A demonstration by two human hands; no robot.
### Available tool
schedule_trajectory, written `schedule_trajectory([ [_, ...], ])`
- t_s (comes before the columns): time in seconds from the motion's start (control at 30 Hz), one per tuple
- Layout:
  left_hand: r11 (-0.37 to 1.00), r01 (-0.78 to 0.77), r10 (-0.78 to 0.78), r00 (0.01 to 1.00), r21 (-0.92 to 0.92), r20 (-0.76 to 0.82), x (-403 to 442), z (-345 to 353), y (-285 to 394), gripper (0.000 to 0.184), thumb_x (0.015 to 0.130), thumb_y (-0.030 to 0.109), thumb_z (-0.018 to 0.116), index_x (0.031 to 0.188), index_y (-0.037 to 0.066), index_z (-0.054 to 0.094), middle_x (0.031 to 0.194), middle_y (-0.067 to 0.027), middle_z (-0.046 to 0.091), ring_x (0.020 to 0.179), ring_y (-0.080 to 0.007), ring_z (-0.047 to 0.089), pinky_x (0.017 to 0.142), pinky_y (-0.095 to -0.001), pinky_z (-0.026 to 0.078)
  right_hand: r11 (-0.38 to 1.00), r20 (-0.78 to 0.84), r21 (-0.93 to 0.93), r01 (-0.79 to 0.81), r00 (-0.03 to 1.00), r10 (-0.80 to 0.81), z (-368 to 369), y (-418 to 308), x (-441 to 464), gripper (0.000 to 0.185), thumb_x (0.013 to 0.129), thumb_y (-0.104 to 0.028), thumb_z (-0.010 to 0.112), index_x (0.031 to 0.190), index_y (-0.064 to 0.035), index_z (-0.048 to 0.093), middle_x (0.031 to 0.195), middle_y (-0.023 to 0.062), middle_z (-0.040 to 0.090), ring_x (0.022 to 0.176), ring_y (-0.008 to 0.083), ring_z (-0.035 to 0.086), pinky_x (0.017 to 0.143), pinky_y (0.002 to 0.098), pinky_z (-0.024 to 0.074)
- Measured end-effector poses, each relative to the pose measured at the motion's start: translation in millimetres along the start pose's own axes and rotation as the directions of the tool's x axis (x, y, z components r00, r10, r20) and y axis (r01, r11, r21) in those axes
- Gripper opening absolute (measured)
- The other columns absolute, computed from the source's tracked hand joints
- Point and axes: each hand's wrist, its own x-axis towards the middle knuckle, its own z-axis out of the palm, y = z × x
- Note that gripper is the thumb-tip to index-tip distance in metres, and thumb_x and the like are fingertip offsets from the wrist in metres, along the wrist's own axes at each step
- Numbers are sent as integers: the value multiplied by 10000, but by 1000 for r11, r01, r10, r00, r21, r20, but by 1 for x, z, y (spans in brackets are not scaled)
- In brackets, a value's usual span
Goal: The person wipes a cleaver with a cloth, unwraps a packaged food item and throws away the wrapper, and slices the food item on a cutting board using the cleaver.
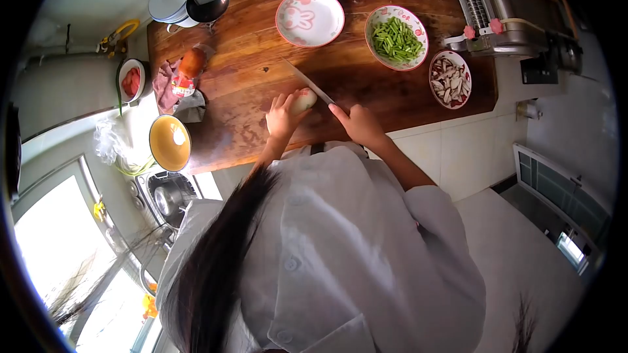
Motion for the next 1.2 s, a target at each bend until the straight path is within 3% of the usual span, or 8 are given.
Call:
schedule_trajectory([
  [0.23, 999, -30, 30, 1000, -14, 5, -2, 2, -6, 535, 566, 337, 756, 1047, 170, 594, 849, -5, 555, 801, -207, 568, 575, -339, 512, 998, 19, 52, -20, 1000, 19, 24, 7, 15, 577, 859, -503, 455, 756, 44, 606, 644, 260, 563, 649, 398, 577, 595, 434, 430],
  [0.3, 999, -39, 38, 999, -28, -37, 2, 3, -6, 533, 564, 331, 758, 1045, 170, 595, 843, -8, 557, 784, -211, 571, 587, -339, 513, 982, 188, 92, -168, 971, 148, 19, 8, 27, 543, 868, -484, 452, 834, 31, 621, 684, 251, 584, 691, 382, 594, 628, 418, 444],
  [0.4, 999, 14, -14, 1000, -39, 4, 1, 1, -3, 528, 563, 325, 761, 1039, 167, 597, 848, -11, 561, 787, -213, 571, 602, -340, 512, 997, 44, 73, 21, 999, -25, 17, 7, 8, 517, 876, -467, 448, 920, 18, 622, 732, 241, 603, 733, 365, 605, 652, 402, 457],
  [0.63, 998, -27, 27, 1000, -56, -4, 2, 1, -4, 517, 563, 326, 762, 1026, 164, 602, 843, -15, 558, 787, -218, 568, 599, -350, 508, 991, 137, -118, -59, 988, 75, 13, 0, 13, 522, 869, -476, 449, 934, 12, 624, 756, 247, 607, 740, 398, 595, 658, 435, 463],
  [0.67, 999, -26, 26, 1000, -48, -2, 3, 1, -4, 515, 564, 328, 762, 1024, 163, 602, 843, -17, 559, 784, -219, 569, 601, -350, 509, 999, 13, -19, 32, 999, -31, 16, 5, 6, 550, 860, -502, 448, 871, 16, 634, 719, 248, 603, 705, 405, 593, 634, 441, 466],
  [0.97, 999, -41, 41, 999, 5, 19, 2, 0, -4, 501, 571, 336, 760, 1010, 159, 599, 851, -19, 562, 790, -220, 578, 598, -339, 515, 994, -59, -103, -43, 998, 37, 39, 9, 2, 494, 860, -473, 471, 807, -5, 617, 760, 239, 600, 738, 407, 581, 653, 455, 457],
  [1.03, 999, -35, 35, 999, -25, 5, 2, 0, -3, 504, 571, 339, 758, 1010, 155, 591, 854, -18, 561, 791, -228, 578, 599, -346, 517, 988, -125, -121, 92, 986, -107, 47, 18, 8, 482, 855, -467, 485, 795, -6, 611, 746, 224, 600, 724, 414, 572, 640, 456, 453],
  [1.2, 999, -17, 17, 1000, 31, 1, -3, -6, 6, 517, 558, 335, 763, 1004, 147, 579, 843, -36, 552, 796, -233, 576, 619, -351, 516, 988, -220, 86, 125, 970, -103, 63, 58, 3, 455, 830, -435, 545, 755, 11, 595, 670, 211, 579, 655, 374, 575, 588, 426, 436],
])
